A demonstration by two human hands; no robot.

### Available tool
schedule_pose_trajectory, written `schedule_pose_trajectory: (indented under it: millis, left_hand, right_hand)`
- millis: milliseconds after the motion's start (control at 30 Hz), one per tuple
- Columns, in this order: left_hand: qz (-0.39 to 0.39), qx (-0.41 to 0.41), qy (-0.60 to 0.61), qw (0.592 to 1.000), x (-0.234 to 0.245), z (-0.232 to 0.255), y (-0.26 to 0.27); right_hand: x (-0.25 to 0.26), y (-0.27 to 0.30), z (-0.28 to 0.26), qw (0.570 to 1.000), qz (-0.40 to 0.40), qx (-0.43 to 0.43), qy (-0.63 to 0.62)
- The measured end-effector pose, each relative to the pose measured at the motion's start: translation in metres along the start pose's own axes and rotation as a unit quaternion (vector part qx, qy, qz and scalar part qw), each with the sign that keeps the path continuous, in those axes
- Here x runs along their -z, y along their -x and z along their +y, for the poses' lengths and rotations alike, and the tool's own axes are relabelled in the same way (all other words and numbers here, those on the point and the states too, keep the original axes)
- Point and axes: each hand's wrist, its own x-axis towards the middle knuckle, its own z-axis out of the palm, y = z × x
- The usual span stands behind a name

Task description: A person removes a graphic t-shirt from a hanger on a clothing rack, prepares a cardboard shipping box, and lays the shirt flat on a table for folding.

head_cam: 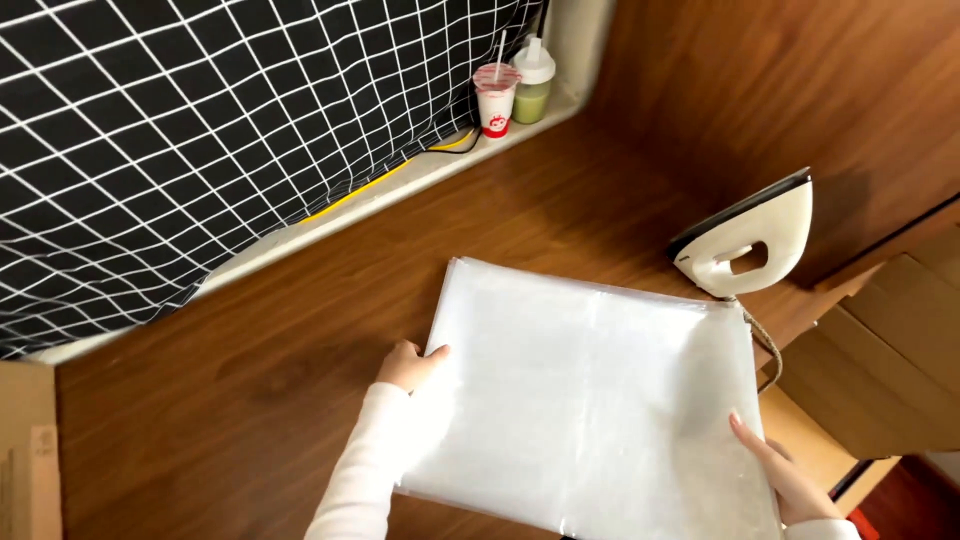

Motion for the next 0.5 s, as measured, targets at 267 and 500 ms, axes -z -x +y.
schedule_pose_trajectory:
  millis: [267, 500]
  left_hand:
    - [-0.053, -0.133, 0.091, 0.986, -0.035, -0.002, -0.038]
    - [0.075, -0.248, 0.359, 0.896, 0.022, -0.001, 0.053]
  right_hand:
    - [-0.02, 0.015, 0.002, 0.989, 0.012, 0.147, 0.03]
    - [-0.044, -0.029, -0.01, 0.877, 0.005, 0.48, 0.036]
